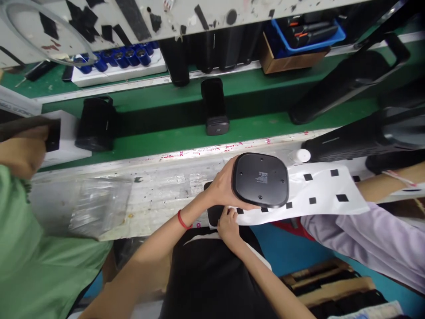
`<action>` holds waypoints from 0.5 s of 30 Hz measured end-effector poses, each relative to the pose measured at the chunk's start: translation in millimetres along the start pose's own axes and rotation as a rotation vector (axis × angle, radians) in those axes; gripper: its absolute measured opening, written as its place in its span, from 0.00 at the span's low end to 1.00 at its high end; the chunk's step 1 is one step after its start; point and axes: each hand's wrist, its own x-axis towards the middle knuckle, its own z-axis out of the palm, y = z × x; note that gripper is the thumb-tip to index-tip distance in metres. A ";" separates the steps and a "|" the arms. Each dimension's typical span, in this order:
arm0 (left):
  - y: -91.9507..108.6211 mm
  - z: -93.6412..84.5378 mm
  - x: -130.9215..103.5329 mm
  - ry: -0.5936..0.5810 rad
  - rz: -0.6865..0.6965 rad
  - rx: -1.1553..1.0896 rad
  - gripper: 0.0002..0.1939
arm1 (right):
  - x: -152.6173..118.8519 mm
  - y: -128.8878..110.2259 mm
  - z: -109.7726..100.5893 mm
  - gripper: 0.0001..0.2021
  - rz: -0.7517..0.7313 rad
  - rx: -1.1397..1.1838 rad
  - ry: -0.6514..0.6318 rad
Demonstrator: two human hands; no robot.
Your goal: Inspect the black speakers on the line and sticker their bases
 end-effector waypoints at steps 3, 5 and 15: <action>-0.6 -0.2 0.2 -0.019 -0.021 -0.009 0.59 | 6.1 0.7 -4.7 0.14 -0.018 -0.049 0.035; -0.4 -0.1 -0.6 -0.016 -0.035 -0.010 0.59 | 14.1 3.9 -8.0 0.12 -0.051 -0.077 0.028; 2.2 -2.0 6.0 -0.059 -0.020 -0.001 0.58 | -41.1 -55.6 -63.2 0.05 -0.810 0.085 -0.205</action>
